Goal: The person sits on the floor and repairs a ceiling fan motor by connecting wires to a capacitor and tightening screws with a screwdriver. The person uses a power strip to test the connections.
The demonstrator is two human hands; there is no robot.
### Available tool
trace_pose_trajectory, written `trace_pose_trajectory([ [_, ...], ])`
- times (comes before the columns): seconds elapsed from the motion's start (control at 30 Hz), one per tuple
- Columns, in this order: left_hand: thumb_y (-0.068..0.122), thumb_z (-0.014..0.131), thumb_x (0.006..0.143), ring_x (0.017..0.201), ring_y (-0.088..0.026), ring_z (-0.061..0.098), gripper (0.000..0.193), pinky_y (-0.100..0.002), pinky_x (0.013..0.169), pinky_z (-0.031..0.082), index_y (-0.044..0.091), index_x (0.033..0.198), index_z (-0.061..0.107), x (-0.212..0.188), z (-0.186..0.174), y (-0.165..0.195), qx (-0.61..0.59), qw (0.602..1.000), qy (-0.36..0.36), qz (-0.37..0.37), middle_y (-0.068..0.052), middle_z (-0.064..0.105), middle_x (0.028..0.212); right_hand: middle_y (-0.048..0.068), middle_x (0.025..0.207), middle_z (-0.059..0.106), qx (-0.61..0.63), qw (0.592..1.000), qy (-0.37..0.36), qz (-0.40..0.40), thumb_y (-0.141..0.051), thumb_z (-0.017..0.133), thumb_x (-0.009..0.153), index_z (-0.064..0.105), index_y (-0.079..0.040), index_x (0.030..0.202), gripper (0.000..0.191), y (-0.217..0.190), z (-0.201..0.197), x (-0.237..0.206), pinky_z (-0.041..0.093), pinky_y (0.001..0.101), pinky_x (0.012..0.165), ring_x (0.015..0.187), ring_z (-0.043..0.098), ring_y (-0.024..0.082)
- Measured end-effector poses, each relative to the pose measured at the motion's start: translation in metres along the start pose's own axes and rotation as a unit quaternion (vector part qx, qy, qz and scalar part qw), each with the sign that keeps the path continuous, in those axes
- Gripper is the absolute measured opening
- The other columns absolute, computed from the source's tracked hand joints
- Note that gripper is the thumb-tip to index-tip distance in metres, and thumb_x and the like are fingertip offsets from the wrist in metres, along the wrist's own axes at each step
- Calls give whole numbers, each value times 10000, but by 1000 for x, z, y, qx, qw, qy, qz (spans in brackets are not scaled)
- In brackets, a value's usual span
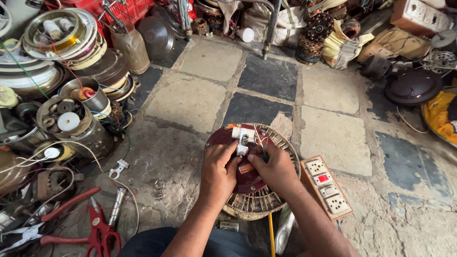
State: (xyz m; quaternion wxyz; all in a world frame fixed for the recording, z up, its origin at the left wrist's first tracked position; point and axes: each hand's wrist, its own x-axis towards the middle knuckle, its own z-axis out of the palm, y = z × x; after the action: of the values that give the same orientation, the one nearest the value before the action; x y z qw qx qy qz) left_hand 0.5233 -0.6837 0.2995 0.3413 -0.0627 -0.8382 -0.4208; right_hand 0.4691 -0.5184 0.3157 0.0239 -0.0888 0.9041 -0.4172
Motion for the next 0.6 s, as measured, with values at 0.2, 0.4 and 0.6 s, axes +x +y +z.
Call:
trace_pose_trajectory([
  [0.2, -15, 760, 812, 970, -338, 628, 414, -459, 867, 502, 31, 1216, 684, -2, 2, 0, 1, 1000, 5, 5, -122, 674, 975, 130, 787, 756, -15, 999, 21, -45, -233, 775, 838, 727, -70, 1072, 289, -11, 2, -2, 539, 379, 640, 649, 708, 209],
  [0.4, -21, 759, 808, 959, -337, 633, 414, -459, 866, 501, 32, 1213, 691, -5, 4, -2, 9, 1000, 10, 5, -121, 670, 957, 121, 727, 741, -5, 999, 49, -16, -221, 793, 817, 747, -61, 1066, 299, -16, 8, -8, 528, 370, 604, 584, 662, 192],
  [0.6, 13, 763, 834, 963, -288, 648, 416, -421, 868, 525, 33, 1242, 682, -8, 6, -6, 4, 1000, -1, 8, -97, 681, 964, 53, 750, 763, 68, 997, 34, -23, -216, 820, 822, 760, -58, 1021, 261, -4, 6, -10, 547, 314, 604, 636, 672, 97],
])
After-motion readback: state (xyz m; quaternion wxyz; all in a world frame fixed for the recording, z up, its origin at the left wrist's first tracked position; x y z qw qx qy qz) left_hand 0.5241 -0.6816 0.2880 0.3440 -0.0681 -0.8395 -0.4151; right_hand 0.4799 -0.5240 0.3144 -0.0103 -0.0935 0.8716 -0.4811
